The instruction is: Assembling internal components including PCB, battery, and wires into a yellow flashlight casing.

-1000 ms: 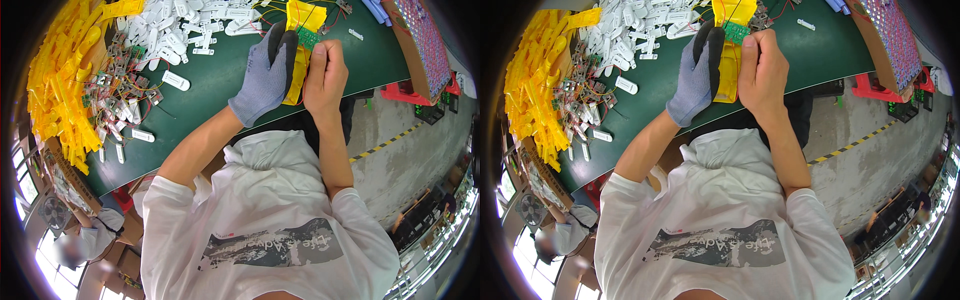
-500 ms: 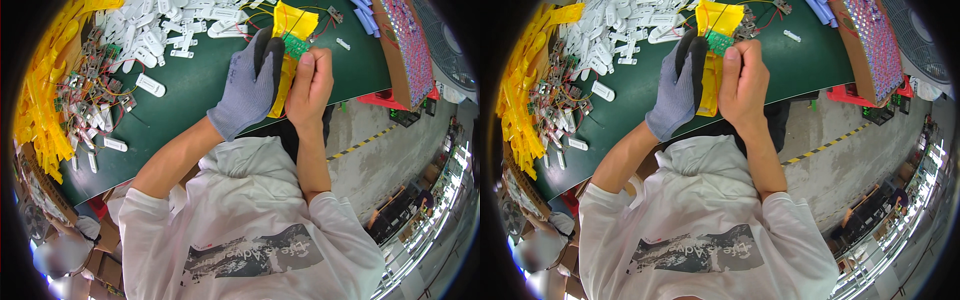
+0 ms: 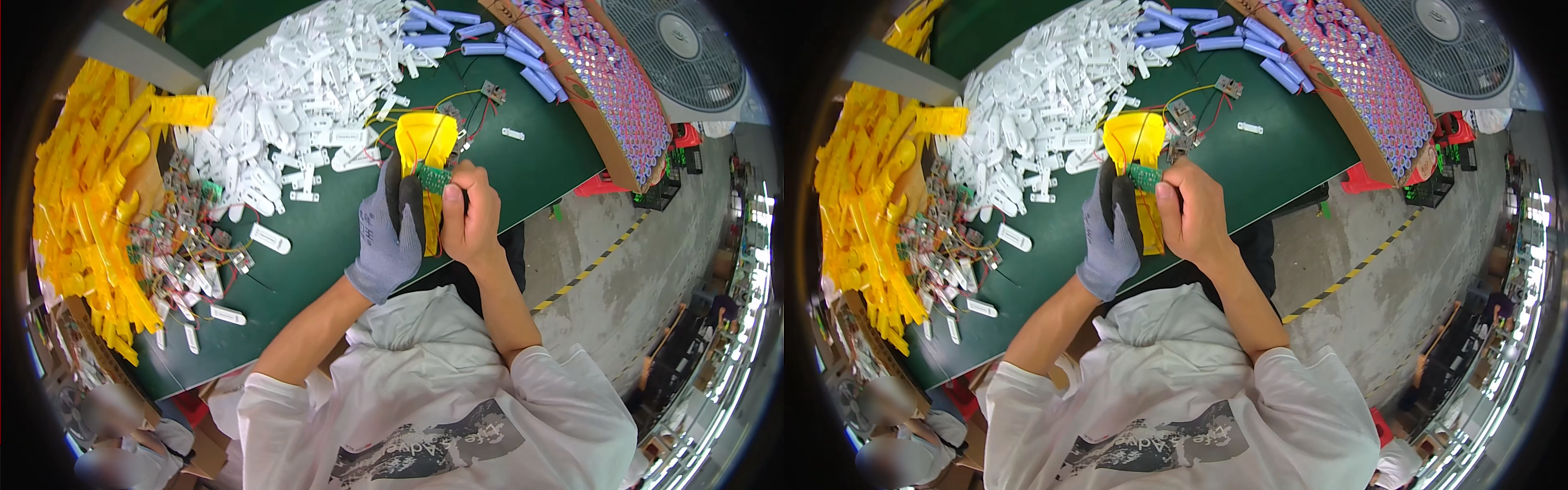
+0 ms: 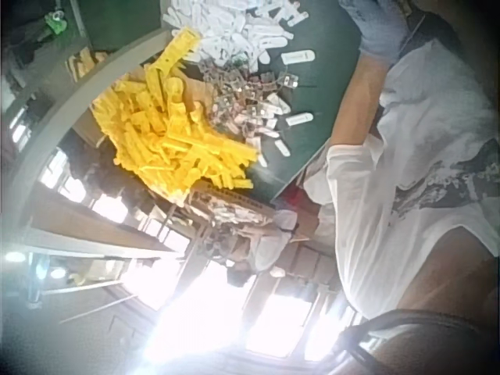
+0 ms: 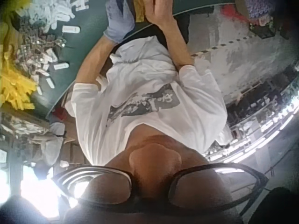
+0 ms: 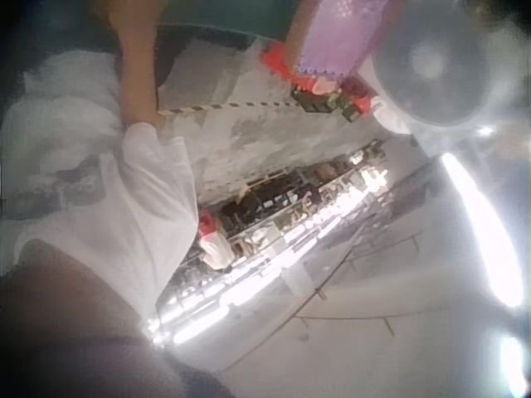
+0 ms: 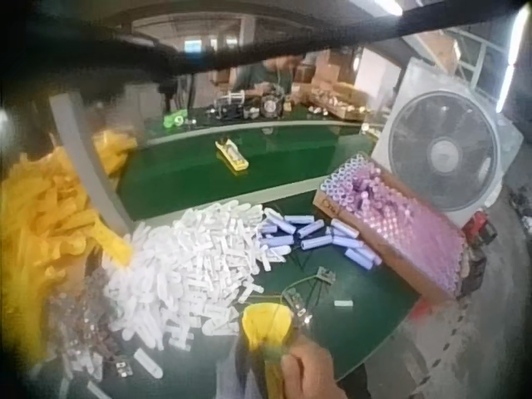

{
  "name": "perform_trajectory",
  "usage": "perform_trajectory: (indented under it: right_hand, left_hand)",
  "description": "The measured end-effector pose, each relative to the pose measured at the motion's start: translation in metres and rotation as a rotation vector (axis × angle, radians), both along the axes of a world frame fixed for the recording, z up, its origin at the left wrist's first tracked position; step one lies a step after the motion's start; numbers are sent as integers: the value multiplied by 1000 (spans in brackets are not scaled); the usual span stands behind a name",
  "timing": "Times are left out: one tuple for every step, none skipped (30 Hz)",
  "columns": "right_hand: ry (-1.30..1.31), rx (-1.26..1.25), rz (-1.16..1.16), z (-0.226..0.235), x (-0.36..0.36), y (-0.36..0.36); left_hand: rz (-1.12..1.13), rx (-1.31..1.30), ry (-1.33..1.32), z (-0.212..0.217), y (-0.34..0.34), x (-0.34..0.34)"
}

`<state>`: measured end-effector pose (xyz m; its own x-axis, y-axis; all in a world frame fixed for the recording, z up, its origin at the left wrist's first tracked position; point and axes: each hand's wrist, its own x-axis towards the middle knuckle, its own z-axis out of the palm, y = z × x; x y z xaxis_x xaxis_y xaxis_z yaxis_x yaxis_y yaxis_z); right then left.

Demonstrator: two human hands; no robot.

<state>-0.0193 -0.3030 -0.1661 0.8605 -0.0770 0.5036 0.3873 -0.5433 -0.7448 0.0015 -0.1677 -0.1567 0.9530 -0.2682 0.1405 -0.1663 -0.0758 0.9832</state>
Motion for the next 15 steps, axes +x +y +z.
perform_trajectory:
  right_hand:
    - [-19, 6, -15, -1, 1, -1]
    - [-56, 14, 9, -1, 1, -1]
    - [-92, 22, 33, -1, 2, 0]
    - [-86, 53, 58, -1, 2, -1]
    - [-105, 58, 44, 2, 2, -2]
    - [-17, 79, 64, 4, 2, -4]
    - [71, 101, 86, 6, 1, -6]
    - [55, 109, 79, 6, 1, -6]
    - [88, 112, 58, 4, 0, -6]
    - [123, 115, 39, 3, 0, -6]
    - [113, 119, 34, 3, 0, -7]
    - [125, 96, 46, 2, 0, -7]
    - [138, 72, 57, 2, 1, -9]
    - [134, 75, 52, 3, 1, -10]
    - [177, 86, 79, 4, 0, -12]
  left_hand:
    - [-4, 18, 32, 1, 0, 0]
    - [24, 33, 20, -2, -2, -1]
    - [10, 38, 0, -3, -1, -1]
    - [16, 60, -25, -3, 0, -2]
    - [23, 82, -49, -3, 1, -1]
    - [34, 59, -97, -5, 0, -1]
    - [23, 65, -114, -5, 0, -2]
    - [36, 60, -141, -5, -1, -1]
    - [49, 55, -166, -3, -2, -1]
    - [89, 25, -48, 0, -5, -3]
    - [83, 28, -58, 0, -6, -3]
    - [80, 14, -16, -2, -5, -2]
    - [77, -1, 28, -4, -6, -1]
    - [92, -9, 2, -5, -7, -1]
    - [87, -6, -1, -4, -7, -1]
